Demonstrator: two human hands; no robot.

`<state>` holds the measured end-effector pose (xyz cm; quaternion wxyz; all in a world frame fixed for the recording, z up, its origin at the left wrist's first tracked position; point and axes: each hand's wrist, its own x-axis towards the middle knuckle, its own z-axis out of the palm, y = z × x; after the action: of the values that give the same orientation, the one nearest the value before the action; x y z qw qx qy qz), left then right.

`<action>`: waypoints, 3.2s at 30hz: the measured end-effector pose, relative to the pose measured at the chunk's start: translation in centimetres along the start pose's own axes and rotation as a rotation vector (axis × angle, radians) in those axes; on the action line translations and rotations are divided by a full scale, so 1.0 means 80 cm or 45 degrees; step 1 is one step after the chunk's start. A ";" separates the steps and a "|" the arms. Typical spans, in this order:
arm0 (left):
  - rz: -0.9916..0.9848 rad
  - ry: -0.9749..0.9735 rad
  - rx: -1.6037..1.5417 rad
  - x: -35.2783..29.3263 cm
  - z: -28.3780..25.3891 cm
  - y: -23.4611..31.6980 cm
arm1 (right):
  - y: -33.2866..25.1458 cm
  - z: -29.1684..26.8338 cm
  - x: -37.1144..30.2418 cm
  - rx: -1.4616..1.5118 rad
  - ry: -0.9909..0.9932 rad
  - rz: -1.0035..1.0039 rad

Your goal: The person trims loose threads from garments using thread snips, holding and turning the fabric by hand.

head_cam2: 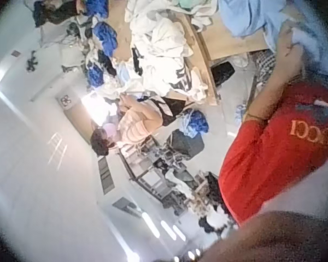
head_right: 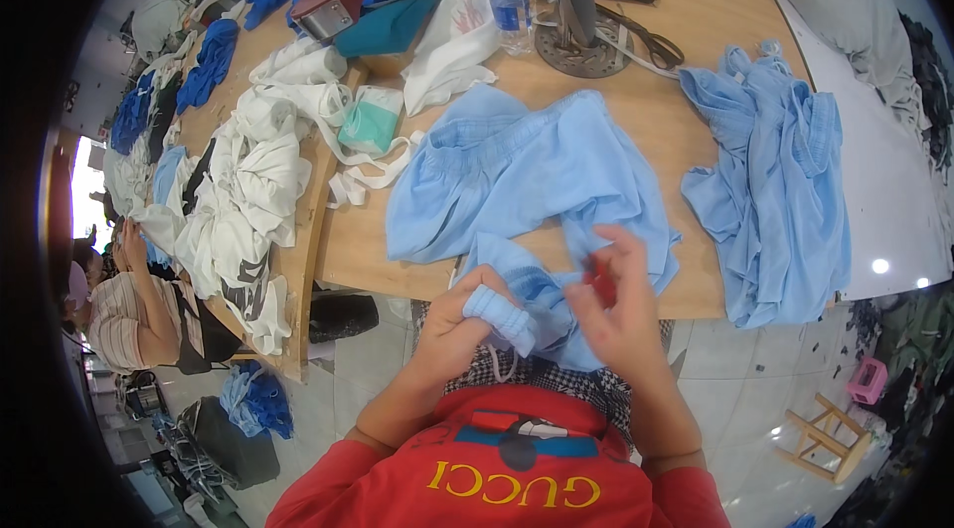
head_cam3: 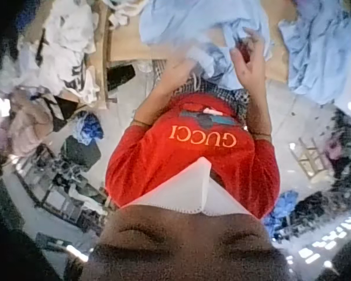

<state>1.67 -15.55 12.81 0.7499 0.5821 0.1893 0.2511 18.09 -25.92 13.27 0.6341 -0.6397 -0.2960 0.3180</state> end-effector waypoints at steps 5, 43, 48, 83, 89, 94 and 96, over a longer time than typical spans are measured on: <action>-0.035 0.062 -0.051 0.002 0.002 0.006 | -0.032 -0.003 -0.022 -0.368 -0.317 -0.437; -0.066 -0.022 -0.048 0.000 0.001 0.013 | -0.040 -0.007 -0.012 -0.713 -0.292 -0.766; -0.030 -0.014 0.006 0.000 0.000 0.010 | -0.041 -0.009 -0.013 -0.750 -0.294 -0.798; -0.063 0.000 -0.028 0.003 0.004 0.011 | -0.041 -0.011 -0.014 -0.774 -0.256 -0.740; -0.024 0.000 0.050 0.004 0.003 0.009 | -0.041 -0.011 -0.014 -0.774 -0.262 -0.735; -0.026 0.005 0.071 0.004 0.004 0.010 | -0.042 -0.010 -0.015 -0.777 -0.257 -0.731; -0.015 0.003 0.080 0.004 0.005 0.010 | -0.040 -0.009 -0.015 -0.763 -0.251 -0.726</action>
<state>2.00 -15.50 13.66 0.7325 0.6039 0.2013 0.2412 17.99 -27.26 16.53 0.4513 -0.6548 -0.5996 0.0895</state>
